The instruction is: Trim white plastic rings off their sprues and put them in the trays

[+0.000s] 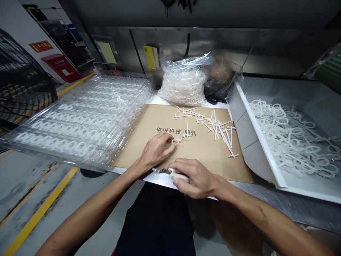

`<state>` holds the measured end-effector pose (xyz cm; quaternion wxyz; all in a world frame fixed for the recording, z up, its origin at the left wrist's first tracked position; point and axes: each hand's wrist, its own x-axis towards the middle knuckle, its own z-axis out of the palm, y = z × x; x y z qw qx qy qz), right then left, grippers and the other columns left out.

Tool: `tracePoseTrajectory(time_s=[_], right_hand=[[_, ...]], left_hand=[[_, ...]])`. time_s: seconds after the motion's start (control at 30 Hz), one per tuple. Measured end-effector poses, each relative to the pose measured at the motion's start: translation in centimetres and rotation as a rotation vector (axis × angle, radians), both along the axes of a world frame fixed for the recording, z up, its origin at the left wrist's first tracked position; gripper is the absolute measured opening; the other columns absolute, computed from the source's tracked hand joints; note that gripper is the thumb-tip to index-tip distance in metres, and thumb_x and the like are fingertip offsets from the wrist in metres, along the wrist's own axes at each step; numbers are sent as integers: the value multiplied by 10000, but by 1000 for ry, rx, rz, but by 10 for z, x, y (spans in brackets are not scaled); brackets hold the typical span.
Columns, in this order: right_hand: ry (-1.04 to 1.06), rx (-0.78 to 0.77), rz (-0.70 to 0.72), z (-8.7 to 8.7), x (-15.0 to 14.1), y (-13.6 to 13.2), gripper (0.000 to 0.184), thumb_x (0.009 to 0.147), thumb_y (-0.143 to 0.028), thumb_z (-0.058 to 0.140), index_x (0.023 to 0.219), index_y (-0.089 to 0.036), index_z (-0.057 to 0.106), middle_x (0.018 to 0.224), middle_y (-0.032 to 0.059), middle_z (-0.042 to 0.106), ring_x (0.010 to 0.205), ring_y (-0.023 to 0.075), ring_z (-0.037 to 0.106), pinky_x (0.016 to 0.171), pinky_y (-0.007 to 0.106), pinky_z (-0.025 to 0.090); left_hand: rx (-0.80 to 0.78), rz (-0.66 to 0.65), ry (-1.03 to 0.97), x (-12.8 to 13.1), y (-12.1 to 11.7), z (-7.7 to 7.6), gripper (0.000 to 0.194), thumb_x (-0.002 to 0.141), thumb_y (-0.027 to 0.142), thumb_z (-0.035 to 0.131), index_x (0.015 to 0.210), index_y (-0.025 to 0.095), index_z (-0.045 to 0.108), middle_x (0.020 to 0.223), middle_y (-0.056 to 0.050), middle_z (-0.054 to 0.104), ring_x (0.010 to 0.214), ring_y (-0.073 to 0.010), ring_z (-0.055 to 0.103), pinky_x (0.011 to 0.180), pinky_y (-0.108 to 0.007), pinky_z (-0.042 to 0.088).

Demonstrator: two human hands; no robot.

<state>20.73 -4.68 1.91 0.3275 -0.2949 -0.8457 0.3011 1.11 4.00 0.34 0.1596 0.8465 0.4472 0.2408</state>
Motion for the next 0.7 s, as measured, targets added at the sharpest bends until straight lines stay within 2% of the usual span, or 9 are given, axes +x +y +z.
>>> tracePoseTrajectory(time_s=[0.1,0.17,0.33,0.47,0.7], right_hand=[[43,-118,-114,7,7,4,256,1028,-274,441,1084,-136,648,850,54,666,755,187,620,709,304,490],[63,-222,-180,9,11,7,317,1093,-308,378,1125,-145,648,842,34,644,722,169,602,672,290,468],[108,-600,-298,7,14,13,377,1091,-445,437,1063,-165,689,855,20,619,708,162,582,645,294,444],[88,-616,-310,8,15,14,348,1087,-428,451,985,-182,675,854,12,610,731,163,571,702,313,452],[67,-620,-307,12,16,14,283,1086,-368,450,993,-199,658,878,9,619,753,160,563,694,301,455]], left_hand=[[61,71,-226,-8,4,-1,157,911,243,673,1044,162,697,859,-19,683,717,-132,620,702,-264,508],[137,113,-354,-13,3,0,158,907,242,694,1039,155,709,863,-21,702,687,-113,621,677,-245,516],[288,74,-462,-17,-7,1,149,926,214,703,1061,154,715,884,-32,727,718,-105,645,715,-238,546],[343,35,-488,-18,-10,3,137,906,163,717,1042,144,718,863,-34,729,711,-100,646,705,-232,544],[397,-24,-504,-18,-12,4,151,894,154,740,1041,149,709,874,-37,733,720,-102,650,687,-229,556]])
